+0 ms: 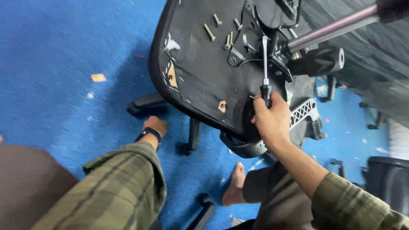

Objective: The person uses a screwdriver to tighten screws into the metal base of an office chair, securing the central pole to the seat. They work on multiple fasteners around the base while the chair remains upside down.

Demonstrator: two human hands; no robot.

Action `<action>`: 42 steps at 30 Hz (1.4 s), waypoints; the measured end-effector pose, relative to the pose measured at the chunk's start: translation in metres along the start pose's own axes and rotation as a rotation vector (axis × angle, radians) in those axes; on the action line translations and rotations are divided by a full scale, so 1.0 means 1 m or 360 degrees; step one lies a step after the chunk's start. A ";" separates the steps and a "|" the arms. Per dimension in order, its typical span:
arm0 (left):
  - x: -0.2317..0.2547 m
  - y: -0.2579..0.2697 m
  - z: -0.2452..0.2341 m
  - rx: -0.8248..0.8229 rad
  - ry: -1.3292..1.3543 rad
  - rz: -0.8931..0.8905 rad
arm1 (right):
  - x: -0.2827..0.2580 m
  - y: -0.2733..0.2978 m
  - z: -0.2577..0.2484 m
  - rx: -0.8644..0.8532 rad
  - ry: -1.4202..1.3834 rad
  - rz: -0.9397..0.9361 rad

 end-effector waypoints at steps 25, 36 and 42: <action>0.009 -0.071 0.243 -0.0113 -0.0886 0.1406 | 0.005 -0.009 0.005 -0.0137 -0.0208 -0.0078; 0.006 -0.031 0.281 -0.0581 -0.0936 0.1184 | 0.012 -0.010 0.004 -0.0189 -0.0320 -0.0081; 0.032 0.004 0.288 -0.0835 -0.0964 0.1043 | 0.013 -0.011 0.006 -0.0207 -0.0404 -0.0129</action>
Point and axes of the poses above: each hand's wrist, its own y-axis away from the middle knuckle, its own z-axis out of the palm, x = y × z, the point moved 8 cm from there along -y, towards the middle knuckle, and after that the axes turned 4 degrees about -z, right-handed, at the moved point
